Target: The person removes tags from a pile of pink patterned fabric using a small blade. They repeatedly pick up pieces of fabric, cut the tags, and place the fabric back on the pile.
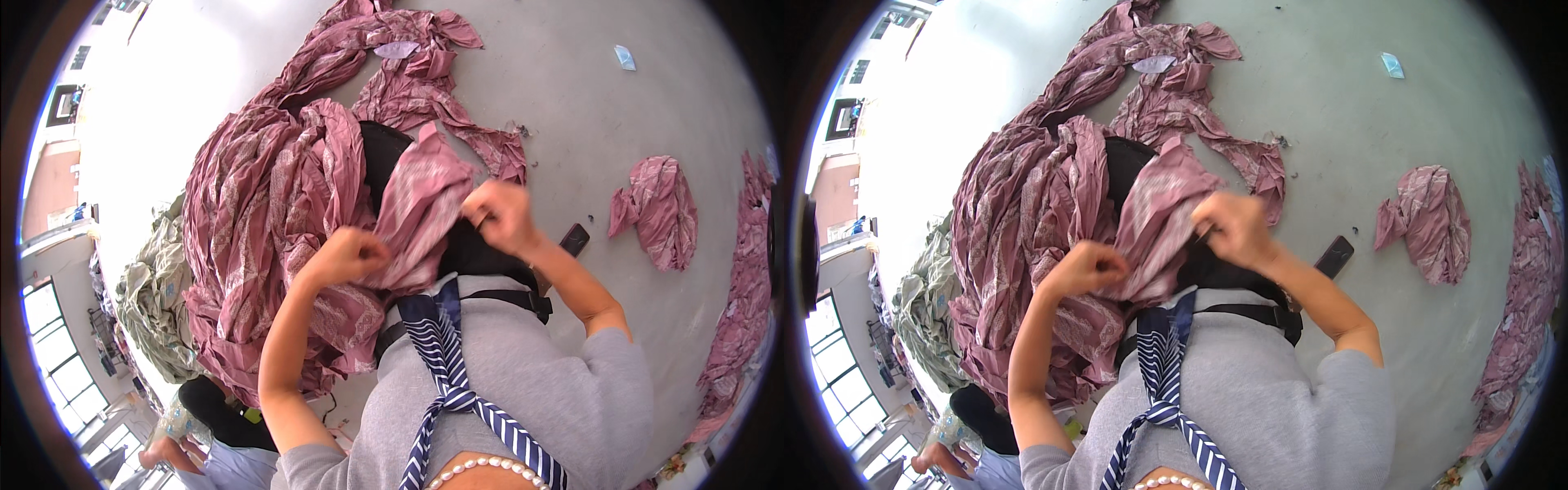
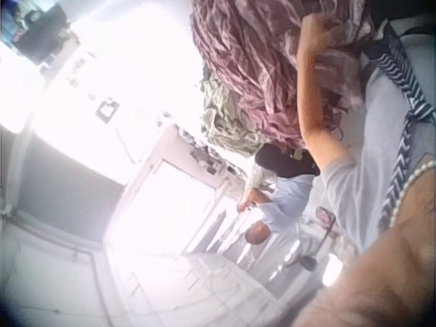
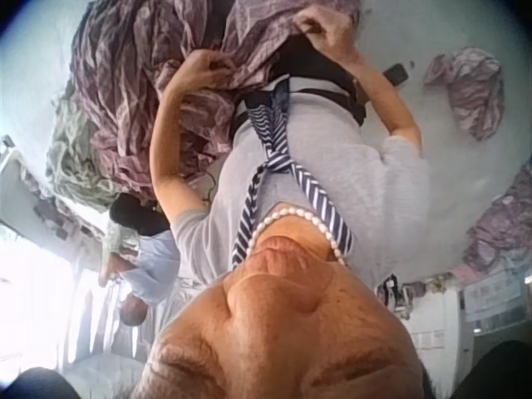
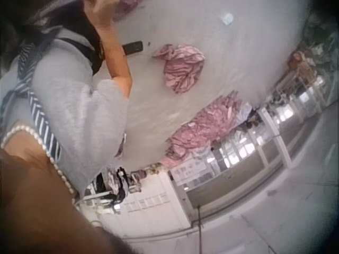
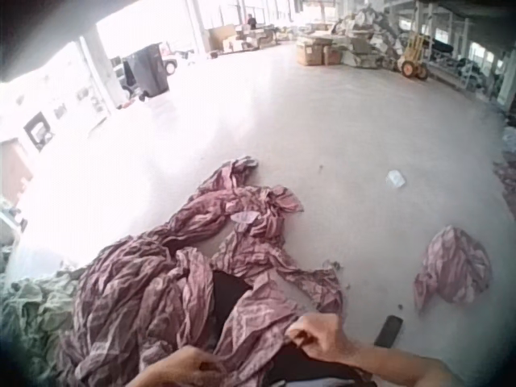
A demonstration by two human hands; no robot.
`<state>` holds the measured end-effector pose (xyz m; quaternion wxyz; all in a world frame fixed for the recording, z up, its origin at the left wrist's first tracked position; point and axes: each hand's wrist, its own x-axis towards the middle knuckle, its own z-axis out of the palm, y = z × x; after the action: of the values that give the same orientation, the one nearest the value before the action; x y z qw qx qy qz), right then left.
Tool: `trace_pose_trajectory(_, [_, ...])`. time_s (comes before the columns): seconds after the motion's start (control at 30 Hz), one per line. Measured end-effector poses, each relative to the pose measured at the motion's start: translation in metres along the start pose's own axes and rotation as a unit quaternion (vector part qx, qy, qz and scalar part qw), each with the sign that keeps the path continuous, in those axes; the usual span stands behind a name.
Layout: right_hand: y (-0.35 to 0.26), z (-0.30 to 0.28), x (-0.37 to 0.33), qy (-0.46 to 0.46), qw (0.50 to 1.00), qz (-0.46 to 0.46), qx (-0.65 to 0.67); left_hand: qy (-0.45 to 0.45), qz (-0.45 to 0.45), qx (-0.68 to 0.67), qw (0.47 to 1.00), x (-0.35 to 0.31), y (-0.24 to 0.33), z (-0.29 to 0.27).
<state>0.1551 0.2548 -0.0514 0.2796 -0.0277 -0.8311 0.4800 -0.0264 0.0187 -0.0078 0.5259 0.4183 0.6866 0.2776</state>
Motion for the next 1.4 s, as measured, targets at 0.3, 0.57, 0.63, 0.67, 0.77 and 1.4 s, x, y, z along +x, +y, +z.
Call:
trace_pose_trajectory(0.3, [0.049, -0.01, 0.026, -0.07, 0.988, 0.122, 0.064, 0.033, -0.081, 0.294, 0.952, -0.038, -0.016, 0.026])
trace_pose_trajectory(0.57, [0.049, -0.04, 0.003, -0.162, 0.976, 0.146, 0.023, 0.065, -0.078, 0.302, 0.948, -0.043, -0.007, 0.032])
trace_pose_trajectory(0.63, [0.043, -0.035, -0.007, -0.188, 0.976, 0.104, -0.027, 0.065, -0.076, 0.317, 0.943, -0.043, -0.007, 0.033])
trace_pose_trajectory(0.67, [0.044, -0.033, -0.011, -0.201, 0.975, 0.083, -0.051, 0.063, -0.072, 0.327, 0.94, -0.043, -0.006, 0.033])
trace_pose_trajectory(0.77, [0.049, -0.032, -0.013, -0.22, 0.967, 0.128, -0.007, 0.196, 0.016, 0.349, 0.916, -0.036, 0.02, 0.037])
trace_pose_trajectory(1.4, [-0.063, 0.041, 0.093, -0.182, 0.895, 0.208, 0.35, 0.456, 0.136, -0.41, 0.778, 0.003, 0.057, 0.077])
